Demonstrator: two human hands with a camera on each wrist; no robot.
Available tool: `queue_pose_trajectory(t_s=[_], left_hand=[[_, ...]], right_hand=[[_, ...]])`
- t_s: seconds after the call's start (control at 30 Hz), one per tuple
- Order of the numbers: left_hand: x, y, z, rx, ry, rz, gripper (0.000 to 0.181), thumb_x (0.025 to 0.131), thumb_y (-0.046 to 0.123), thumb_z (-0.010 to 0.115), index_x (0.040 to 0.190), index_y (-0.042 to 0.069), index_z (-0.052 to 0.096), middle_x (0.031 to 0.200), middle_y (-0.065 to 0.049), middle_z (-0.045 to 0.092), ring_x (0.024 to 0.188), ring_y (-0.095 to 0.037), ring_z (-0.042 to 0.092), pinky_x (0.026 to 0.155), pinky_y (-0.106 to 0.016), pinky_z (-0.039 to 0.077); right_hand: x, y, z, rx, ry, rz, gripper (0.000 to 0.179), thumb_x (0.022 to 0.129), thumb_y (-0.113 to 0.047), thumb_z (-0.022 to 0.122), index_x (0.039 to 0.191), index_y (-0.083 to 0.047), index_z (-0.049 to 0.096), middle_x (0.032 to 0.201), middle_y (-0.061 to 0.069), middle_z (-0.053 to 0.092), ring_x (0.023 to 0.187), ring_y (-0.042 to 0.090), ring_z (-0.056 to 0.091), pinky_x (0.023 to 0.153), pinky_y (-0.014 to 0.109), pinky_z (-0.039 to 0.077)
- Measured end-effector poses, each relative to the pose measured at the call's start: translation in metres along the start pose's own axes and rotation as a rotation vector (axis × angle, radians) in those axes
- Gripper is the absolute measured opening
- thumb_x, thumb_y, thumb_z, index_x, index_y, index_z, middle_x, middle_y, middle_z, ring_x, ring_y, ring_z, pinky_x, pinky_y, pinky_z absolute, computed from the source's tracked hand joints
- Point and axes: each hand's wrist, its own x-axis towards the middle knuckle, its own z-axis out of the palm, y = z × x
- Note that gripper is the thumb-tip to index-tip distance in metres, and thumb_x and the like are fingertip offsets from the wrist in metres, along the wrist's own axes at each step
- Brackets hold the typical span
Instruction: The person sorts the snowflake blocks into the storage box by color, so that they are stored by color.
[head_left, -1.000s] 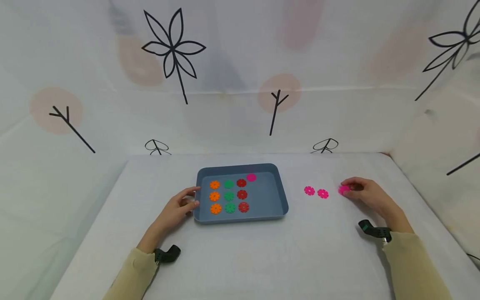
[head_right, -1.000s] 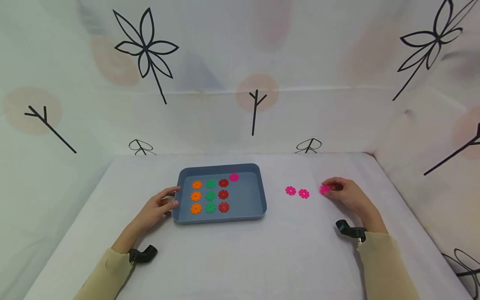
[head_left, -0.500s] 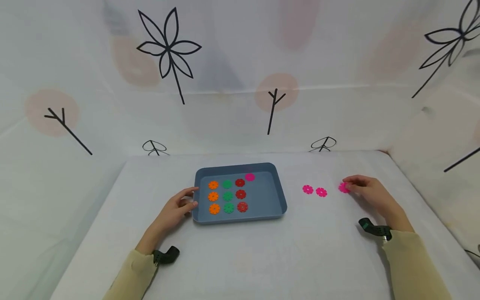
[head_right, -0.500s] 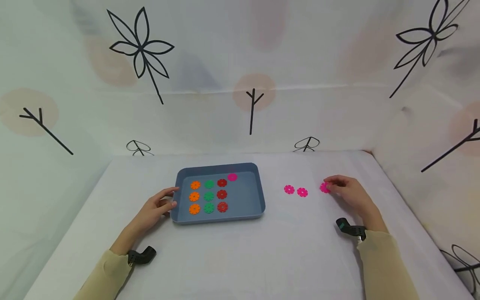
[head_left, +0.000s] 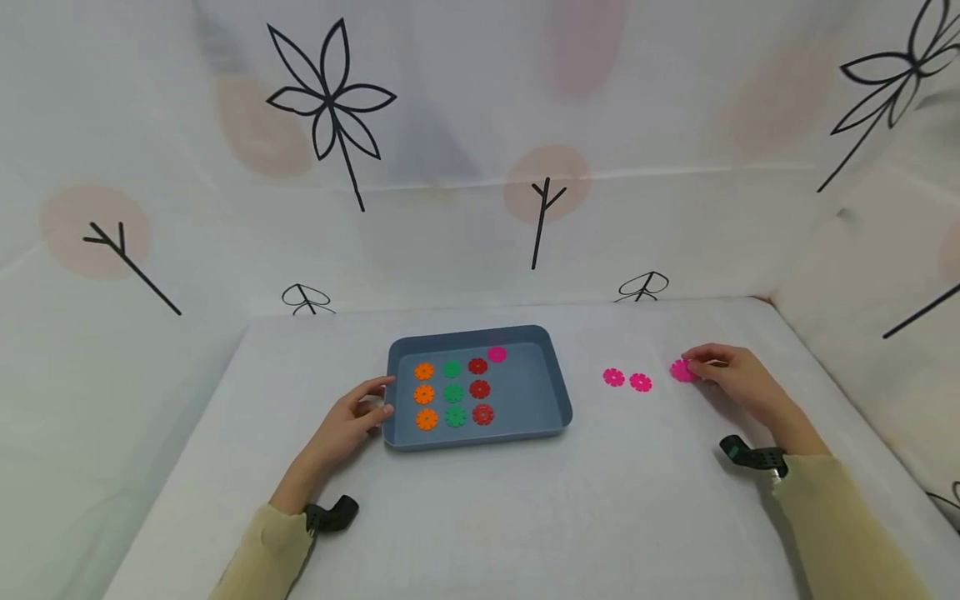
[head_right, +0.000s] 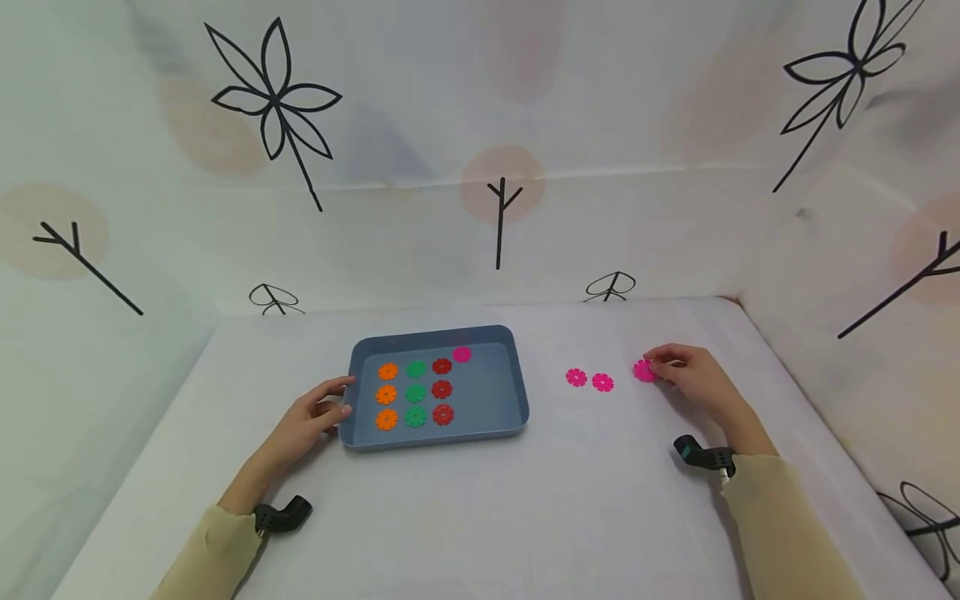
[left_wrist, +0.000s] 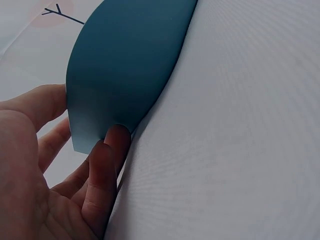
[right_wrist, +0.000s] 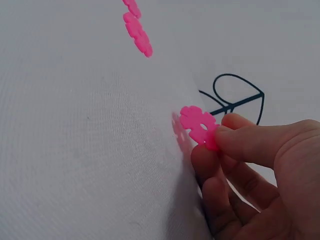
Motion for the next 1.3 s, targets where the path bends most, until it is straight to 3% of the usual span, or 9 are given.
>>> queue_pose_trajectory(t_s=[0.43, 0.6, 0.87, 1.3], left_hand=[[-0.001, 0.001, 0.000, -0.007, -0.006, -0.005, 0.054, 0.098, 0.028, 0.066, 0.147, 0.016, 0.048, 0.135, -0.017, 0.048, 0.091, -0.026, 0.059, 0.075, -0.030, 0.053], [0.000, 0.001, 0.000, -0.002, -0.005, -0.001, 0.054, 0.098, 0.028, 0.066, 0.147, 0.015, 0.048, 0.135, -0.017, 0.048, 0.090, -0.025, 0.059, 0.075, -0.030, 0.053], [0.000, 0.003, 0.000, -0.005, -0.005, -0.001, 0.054, 0.098, 0.028, 0.066, 0.147, 0.017, 0.049, 0.135, -0.016, 0.049, 0.090, -0.026, 0.059, 0.074, -0.030, 0.052], [0.001, 0.001, -0.001, 0.009, -0.003, 0.008, 0.053, 0.098, 0.027, 0.066, 0.146, 0.013, 0.049, 0.133, -0.020, 0.049, 0.089, -0.023, 0.059, 0.074, -0.029, 0.052]], right_hand=[[-0.001, -0.032, 0.010, -0.059, 0.029, -0.048, 0.030, 0.100, -0.019, 0.059, 0.122, 0.001, 0.065, 0.122, 0.023, 0.060, 0.101, 0.033, 0.057, 0.072, 0.026, 0.050], [-0.001, -0.044, 0.015, -0.066, 0.023, -0.078, 0.028, 0.100, -0.015, 0.060, 0.122, 0.001, 0.066, 0.125, 0.025, 0.060, 0.106, 0.038, 0.058, 0.076, 0.025, 0.050], [0.002, -0.061, 0.023, -0.051, -0.002, -0.137, 0.027, 0.099, -0.013, 0.062, 0.122, 0.001, 0.066, 0.121, 0.023, 0.062, 0.103, 0.035, 0.060, 0.076, 0.024, 0.051], [0.014, -0.108, 0.043, -0.027, -0.073, -0.214, 0.028, 0.095, -0.010, 0.066, 0.122, -0.004, 0.067, 0.115, 0.015, 0.065, 0.104, 0.034, 0.061, 0.083, 0.043, 0.055]])
